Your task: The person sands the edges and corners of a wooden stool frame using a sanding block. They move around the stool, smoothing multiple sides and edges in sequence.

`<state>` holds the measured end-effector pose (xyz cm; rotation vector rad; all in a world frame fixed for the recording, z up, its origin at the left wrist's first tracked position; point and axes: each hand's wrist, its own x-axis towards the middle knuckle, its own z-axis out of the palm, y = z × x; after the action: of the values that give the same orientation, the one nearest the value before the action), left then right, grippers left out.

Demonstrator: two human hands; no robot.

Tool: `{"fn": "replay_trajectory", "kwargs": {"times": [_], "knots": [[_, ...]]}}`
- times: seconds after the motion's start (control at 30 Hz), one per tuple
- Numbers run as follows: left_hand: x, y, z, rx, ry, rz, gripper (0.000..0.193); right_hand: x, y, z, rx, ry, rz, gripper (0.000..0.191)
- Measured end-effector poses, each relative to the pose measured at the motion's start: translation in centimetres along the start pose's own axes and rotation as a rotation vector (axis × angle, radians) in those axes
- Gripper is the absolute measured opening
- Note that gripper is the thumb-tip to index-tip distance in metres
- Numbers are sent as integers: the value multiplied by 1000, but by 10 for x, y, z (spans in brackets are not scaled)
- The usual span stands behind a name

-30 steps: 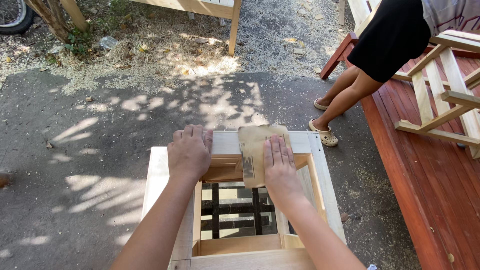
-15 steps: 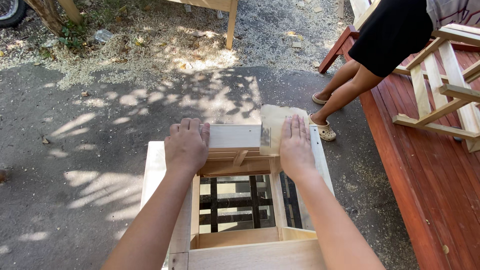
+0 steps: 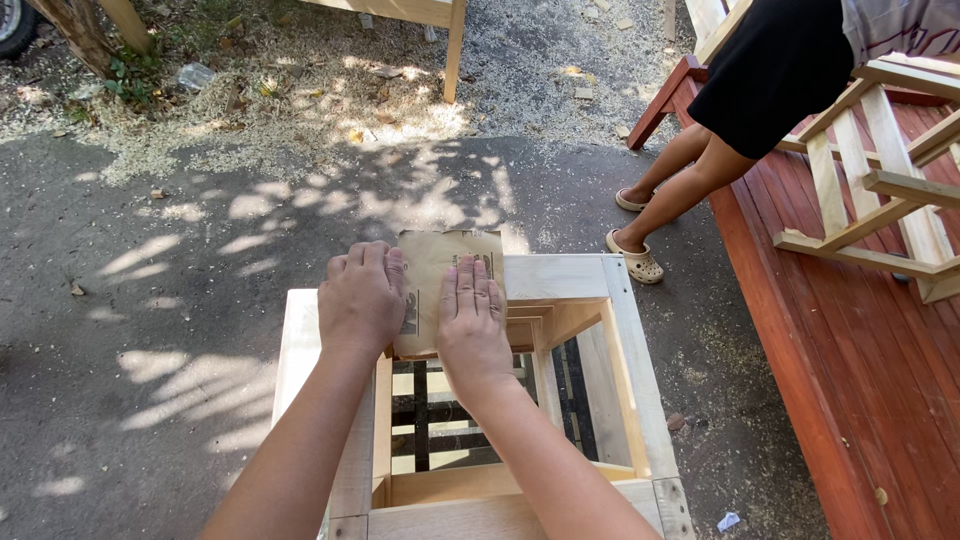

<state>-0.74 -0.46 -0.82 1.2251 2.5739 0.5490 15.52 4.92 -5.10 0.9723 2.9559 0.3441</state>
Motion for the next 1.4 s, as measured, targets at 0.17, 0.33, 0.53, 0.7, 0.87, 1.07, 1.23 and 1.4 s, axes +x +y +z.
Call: {"fn": "replay_trajectory", "kwargs": {"times": [0.17,0.33,0.53,0.7,0.87,1.07,1.23,1.4], "knots": [[-1,0,1,24,-15,0,49,-23,55,-7,-9,9,108,78],[-1,-2,1,15,23,16,48,-17,28,-34,-144,26,223,72],[0,-4,2,-6,46,25,44,-24,18,-20,324,230,16,53],[0,-3,4,19,51,24,45,-32,87,-7,351,254,128,36],[-1,-1,2,11,61,34,45,1,100,-47,335,229,97,32],[-3,4,0,51,-10,-1,43,-2,115,-58,196,75,-113,30],[-2,4,0,35,20,11,42,8,127,-48,450,-39,-122,18],[-3,3,0,37,3,9,42,26,132,-61,703,-214,-53,38]]}}
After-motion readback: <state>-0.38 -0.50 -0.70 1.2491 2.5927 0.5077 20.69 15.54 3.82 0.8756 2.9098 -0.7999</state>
